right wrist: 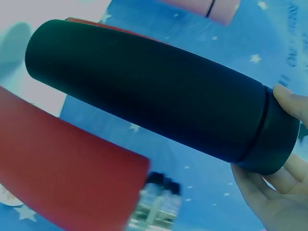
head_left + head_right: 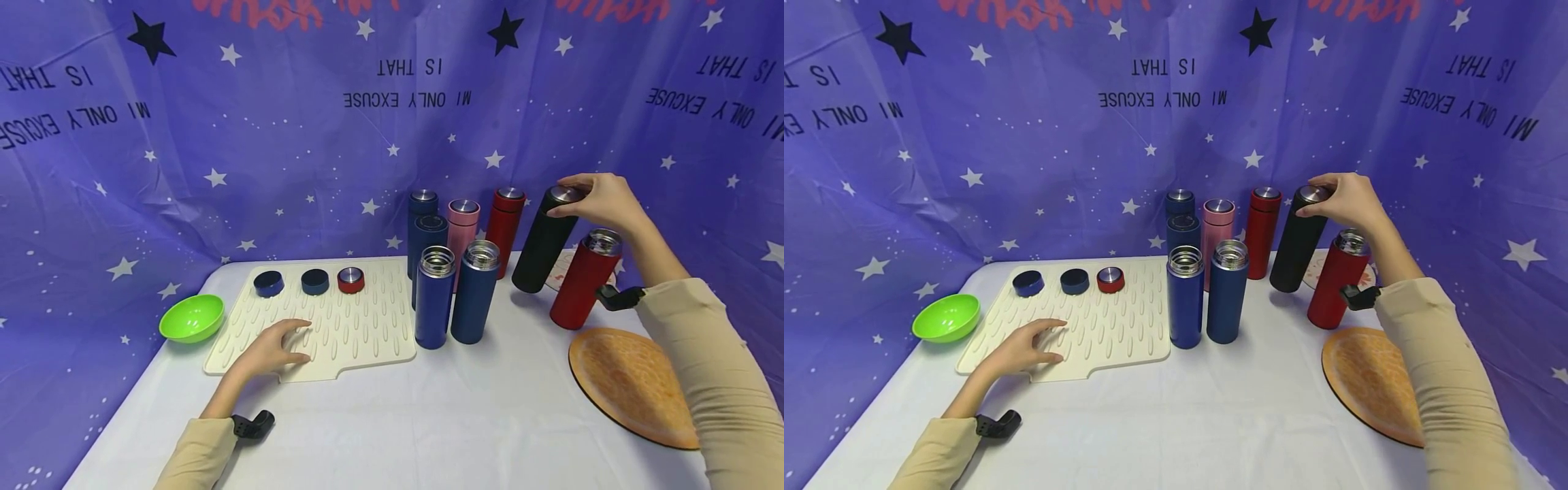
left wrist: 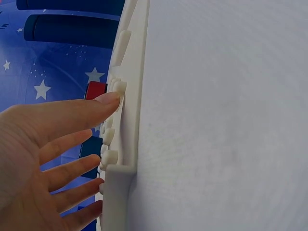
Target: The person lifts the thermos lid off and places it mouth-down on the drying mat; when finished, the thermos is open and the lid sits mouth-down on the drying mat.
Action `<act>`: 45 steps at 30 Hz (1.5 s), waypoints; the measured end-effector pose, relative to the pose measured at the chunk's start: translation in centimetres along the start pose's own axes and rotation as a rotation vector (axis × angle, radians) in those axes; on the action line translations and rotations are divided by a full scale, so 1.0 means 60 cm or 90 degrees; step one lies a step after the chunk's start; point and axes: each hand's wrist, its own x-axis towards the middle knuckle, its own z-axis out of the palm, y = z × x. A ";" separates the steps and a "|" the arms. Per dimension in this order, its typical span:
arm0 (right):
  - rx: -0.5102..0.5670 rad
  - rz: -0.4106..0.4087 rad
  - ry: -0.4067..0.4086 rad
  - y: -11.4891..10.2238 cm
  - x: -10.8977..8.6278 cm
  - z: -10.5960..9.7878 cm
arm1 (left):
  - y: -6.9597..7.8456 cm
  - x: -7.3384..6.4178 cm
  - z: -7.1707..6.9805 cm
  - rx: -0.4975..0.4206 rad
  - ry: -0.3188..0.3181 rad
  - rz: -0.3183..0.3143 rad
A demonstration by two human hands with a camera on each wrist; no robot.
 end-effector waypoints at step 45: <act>0.277 -0.196 0.089 -0.122 -0.277 0.034 | 0.005 -0.002 0.000 -0.014 0.003 -0.007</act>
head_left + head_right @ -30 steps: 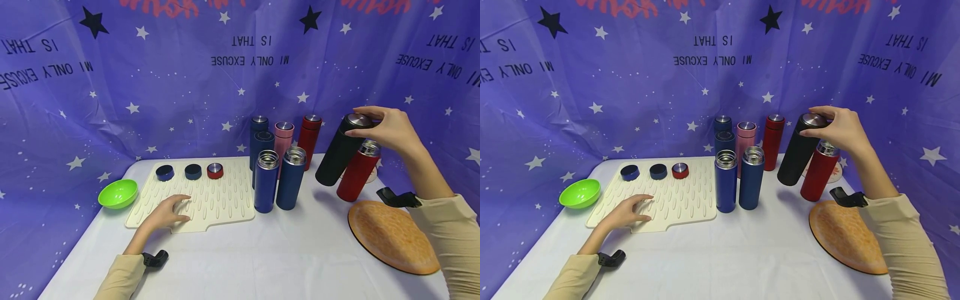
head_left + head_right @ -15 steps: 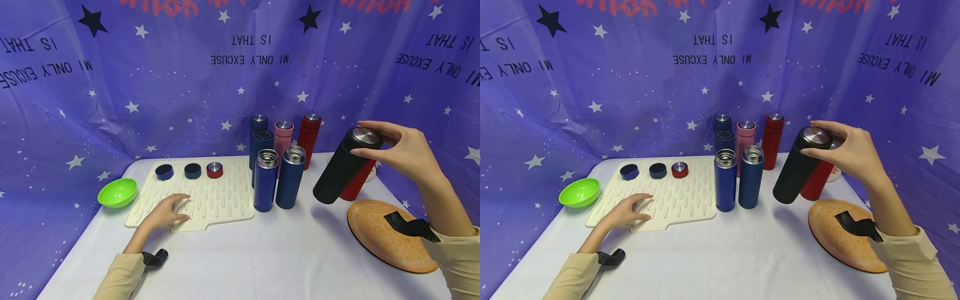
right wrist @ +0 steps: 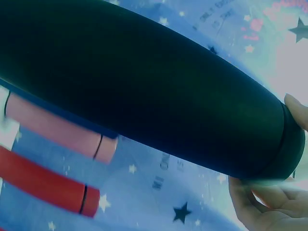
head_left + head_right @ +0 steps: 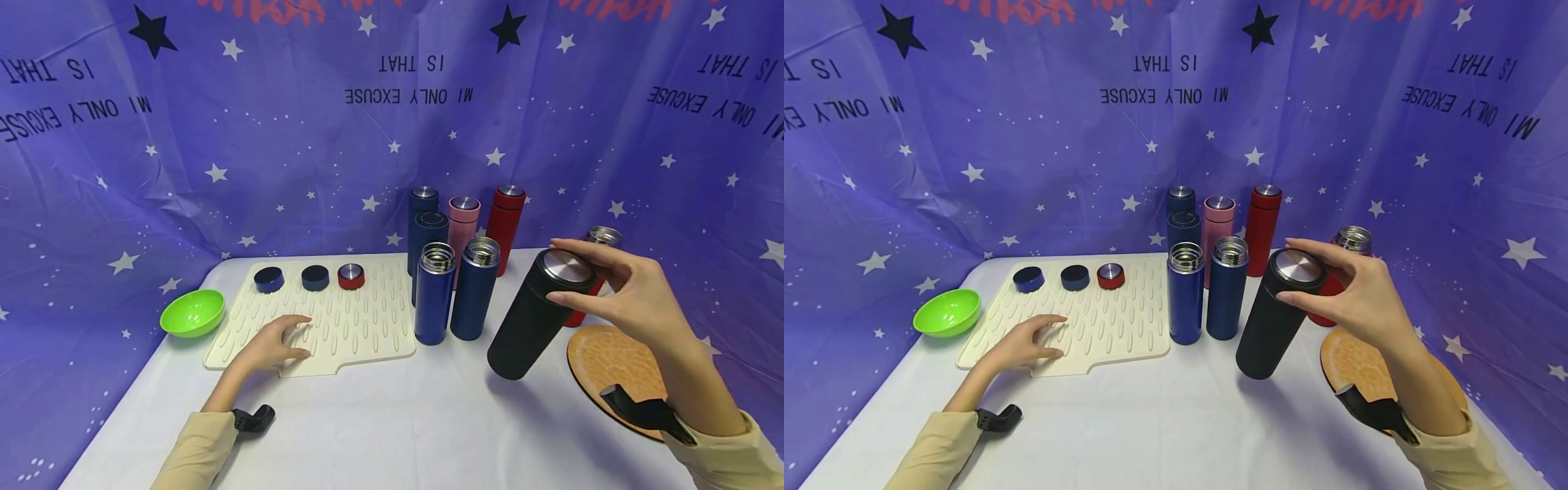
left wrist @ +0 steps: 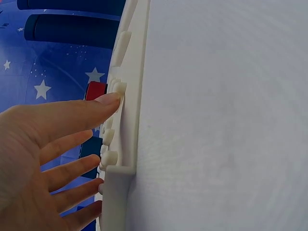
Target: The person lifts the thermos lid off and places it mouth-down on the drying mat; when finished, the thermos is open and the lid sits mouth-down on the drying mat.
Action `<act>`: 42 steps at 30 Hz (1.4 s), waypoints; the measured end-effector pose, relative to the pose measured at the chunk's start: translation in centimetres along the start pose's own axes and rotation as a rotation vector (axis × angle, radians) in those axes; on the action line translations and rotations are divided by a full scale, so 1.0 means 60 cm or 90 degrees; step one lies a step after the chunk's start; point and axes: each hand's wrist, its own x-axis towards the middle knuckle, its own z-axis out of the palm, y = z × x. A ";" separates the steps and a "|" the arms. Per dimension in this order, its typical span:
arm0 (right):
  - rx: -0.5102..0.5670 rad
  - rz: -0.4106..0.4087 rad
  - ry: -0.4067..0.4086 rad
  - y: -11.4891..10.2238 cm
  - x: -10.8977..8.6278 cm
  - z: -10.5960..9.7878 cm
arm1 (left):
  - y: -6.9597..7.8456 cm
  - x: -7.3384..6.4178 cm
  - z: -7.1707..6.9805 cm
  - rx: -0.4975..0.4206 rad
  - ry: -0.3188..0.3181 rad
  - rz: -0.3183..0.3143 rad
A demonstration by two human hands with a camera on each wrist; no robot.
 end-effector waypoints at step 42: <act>0.190 -0.043 -0.125 0.015 -0.003 0.173 | -0.002 0.002 0.003 0.002 -0.010 0.004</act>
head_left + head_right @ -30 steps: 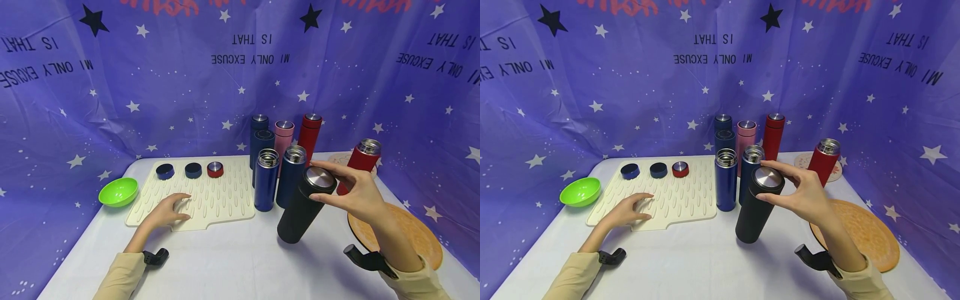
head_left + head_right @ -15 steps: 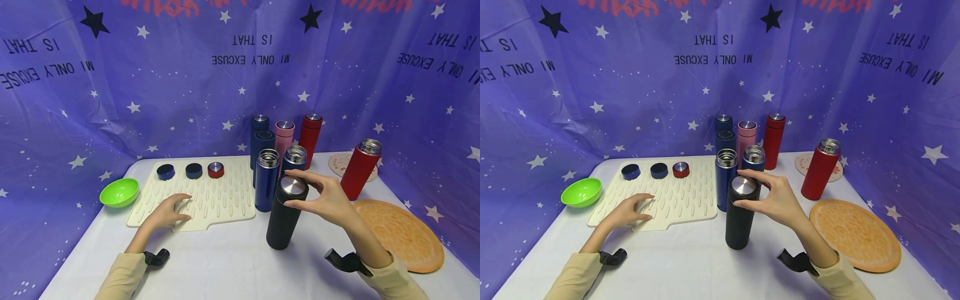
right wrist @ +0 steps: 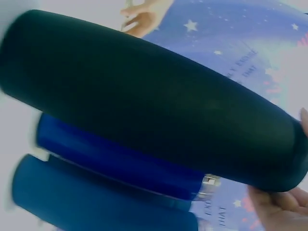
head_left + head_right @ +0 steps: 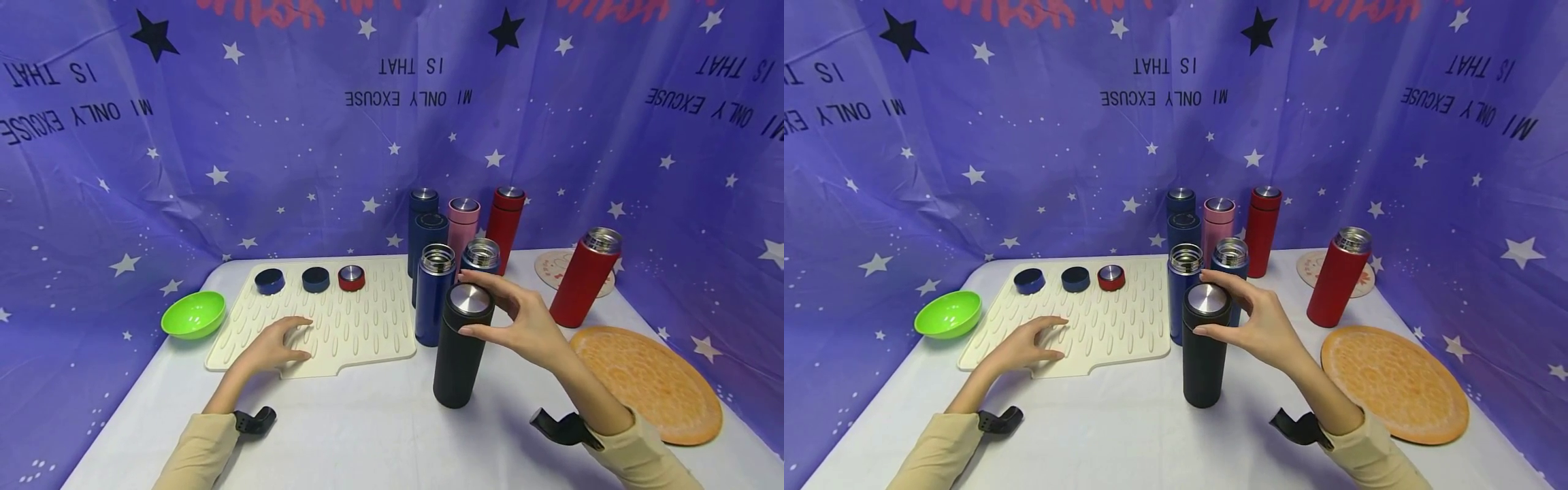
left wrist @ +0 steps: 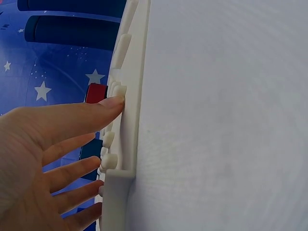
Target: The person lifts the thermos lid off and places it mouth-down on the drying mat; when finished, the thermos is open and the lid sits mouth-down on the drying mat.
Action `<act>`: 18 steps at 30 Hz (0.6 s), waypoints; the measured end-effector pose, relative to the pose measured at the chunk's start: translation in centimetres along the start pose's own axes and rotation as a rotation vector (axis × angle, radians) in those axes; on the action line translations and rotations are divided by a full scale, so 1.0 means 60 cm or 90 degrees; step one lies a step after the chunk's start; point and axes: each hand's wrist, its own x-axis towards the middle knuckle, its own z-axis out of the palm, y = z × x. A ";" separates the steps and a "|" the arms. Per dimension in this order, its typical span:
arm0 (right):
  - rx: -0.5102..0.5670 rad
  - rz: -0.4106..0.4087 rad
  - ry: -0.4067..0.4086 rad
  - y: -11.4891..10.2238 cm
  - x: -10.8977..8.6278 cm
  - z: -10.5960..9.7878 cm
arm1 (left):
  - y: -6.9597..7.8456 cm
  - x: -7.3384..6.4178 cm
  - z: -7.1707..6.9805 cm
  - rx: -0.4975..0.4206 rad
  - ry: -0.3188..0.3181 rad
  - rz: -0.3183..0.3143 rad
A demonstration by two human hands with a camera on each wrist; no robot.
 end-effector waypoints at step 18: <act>0.116 0.072 0.000 0.077 -0.059 0.019 | -0.004 -0.001 0.000 -0.003 -0.003 0.010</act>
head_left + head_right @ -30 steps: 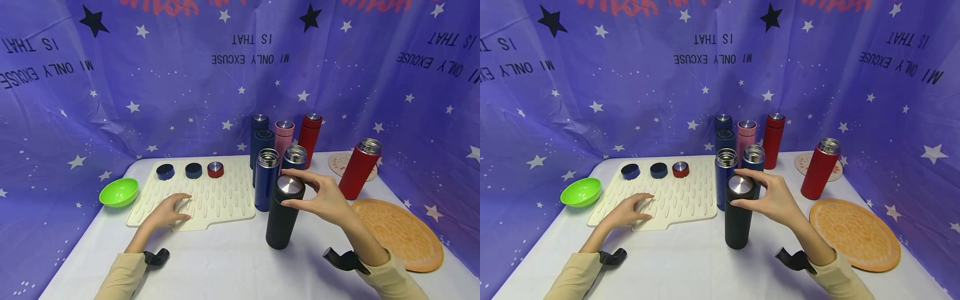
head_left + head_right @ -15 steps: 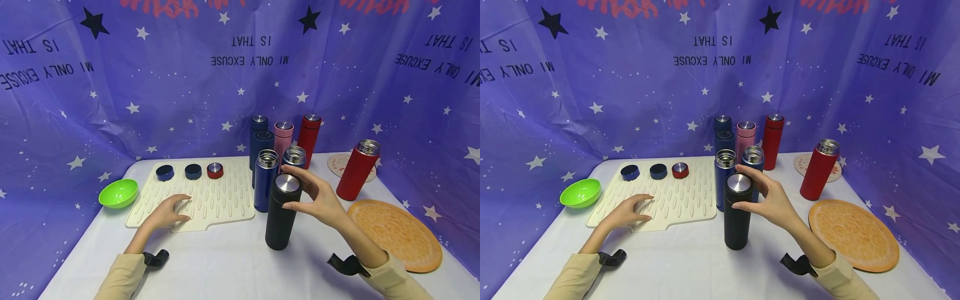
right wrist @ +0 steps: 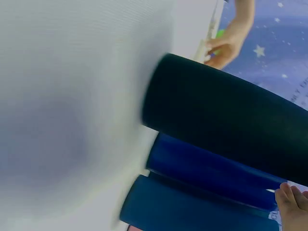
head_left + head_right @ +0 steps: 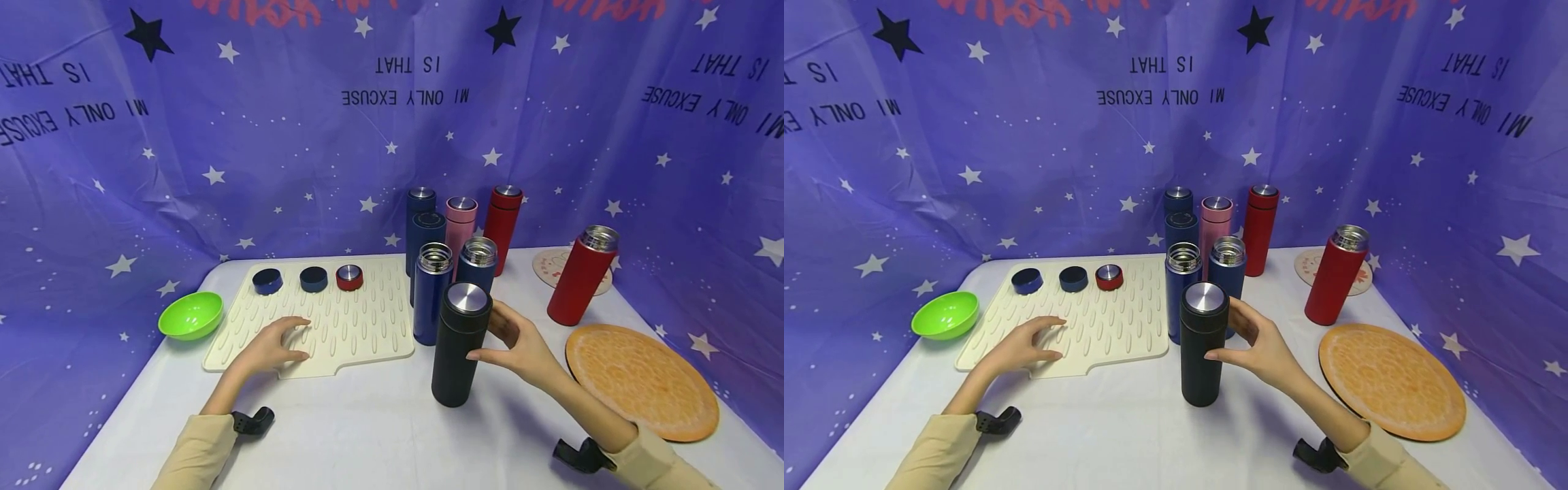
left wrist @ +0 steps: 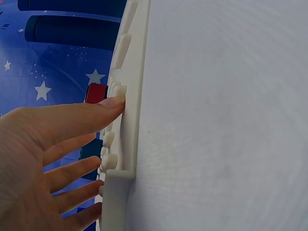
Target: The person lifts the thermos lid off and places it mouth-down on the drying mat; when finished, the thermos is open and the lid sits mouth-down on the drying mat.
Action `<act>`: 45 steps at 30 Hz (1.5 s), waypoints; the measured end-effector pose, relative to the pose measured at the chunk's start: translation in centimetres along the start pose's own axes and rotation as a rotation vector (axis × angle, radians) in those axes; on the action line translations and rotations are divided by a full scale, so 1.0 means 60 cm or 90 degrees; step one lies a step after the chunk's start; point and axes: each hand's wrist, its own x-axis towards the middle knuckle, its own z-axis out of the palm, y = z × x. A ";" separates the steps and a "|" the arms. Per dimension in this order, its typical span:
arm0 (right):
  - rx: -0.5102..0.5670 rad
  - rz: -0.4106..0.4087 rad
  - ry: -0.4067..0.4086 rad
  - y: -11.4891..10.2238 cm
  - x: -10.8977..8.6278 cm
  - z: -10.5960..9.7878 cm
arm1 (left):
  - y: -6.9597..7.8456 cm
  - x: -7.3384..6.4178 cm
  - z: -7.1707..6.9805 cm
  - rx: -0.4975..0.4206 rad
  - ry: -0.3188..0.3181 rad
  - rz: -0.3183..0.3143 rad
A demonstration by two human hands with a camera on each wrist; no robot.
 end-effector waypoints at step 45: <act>-0.055 -0.008 -0.024 0.032 0.036 0.090 | 0.152 0.026 -0.054 0.009 0.016 0.124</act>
